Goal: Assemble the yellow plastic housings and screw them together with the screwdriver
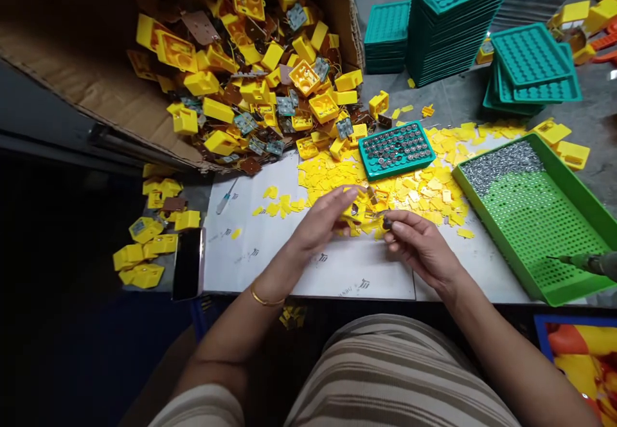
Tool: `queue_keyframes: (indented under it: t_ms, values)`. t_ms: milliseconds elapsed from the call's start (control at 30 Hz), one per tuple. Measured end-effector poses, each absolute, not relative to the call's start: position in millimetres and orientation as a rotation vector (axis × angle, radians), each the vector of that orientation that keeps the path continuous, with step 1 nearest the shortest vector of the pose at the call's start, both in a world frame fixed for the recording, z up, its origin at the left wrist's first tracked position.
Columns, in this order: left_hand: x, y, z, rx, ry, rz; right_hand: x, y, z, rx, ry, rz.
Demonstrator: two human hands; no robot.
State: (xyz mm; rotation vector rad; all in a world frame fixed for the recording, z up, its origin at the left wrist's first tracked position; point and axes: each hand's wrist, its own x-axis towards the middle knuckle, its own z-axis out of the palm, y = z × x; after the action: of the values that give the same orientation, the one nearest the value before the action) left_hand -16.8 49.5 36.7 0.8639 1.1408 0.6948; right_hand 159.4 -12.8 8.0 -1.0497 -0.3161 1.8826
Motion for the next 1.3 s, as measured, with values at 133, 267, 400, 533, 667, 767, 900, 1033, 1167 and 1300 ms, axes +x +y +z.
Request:
queue_keyframes:
  t_ms: [133,267,400,533,667,767,900,1033,1167,1300]
  values:
    - [-22.6,62.4,66.5,1.853,1.405,0.658,133.1,-11.3,10.2,-0.989,-0.295,1.961]
    - [-29.5,67.0,78.2,2.445,1.625,0.255,110.1,-8.0,7.1,-0.906,-0.194,2.027]
    - [-41.0,59.0,77.0,2.495,1.667,0.215,105.2,-9.7,4.0,-0.909,-0.158,2.052]
    - [-49.8,53.4,83.4,2.334,1.703,0.482,107.7,-12.4,5.0,-0.913,-0.184,2.063]
    - [-53.9,55.4,86.8,2.014,1.524,0.561,108.8,-16.3,11.9,-0.929,-0.199,2.019]
    - [-55.0,50.3,76.2,1.372,1.35,0.735,116.2,-22.4,18.3,-0.928,-0.283,1.936]
    - [-44.2,28.6,46.8,0.567,1.097,0.751,136.5,-30.9,19.7,-0.955,-0.461,1.776]
    - [-19.0,3.6,21.2,0.277,0.959,0.814,153.9,-36.1,14.9,-1.107,-0.593,1.6]
    - [-0.2,-10.8,7.3,0.264,0.88,0.9,160.6,-41.2,12.9,-1.288,-0.892,1.359]
    - [4.5,-16.1,-0.2,0.345,0.824,0.881,164.9,-43.5,14.0,-1.38,-1.227,1.116]
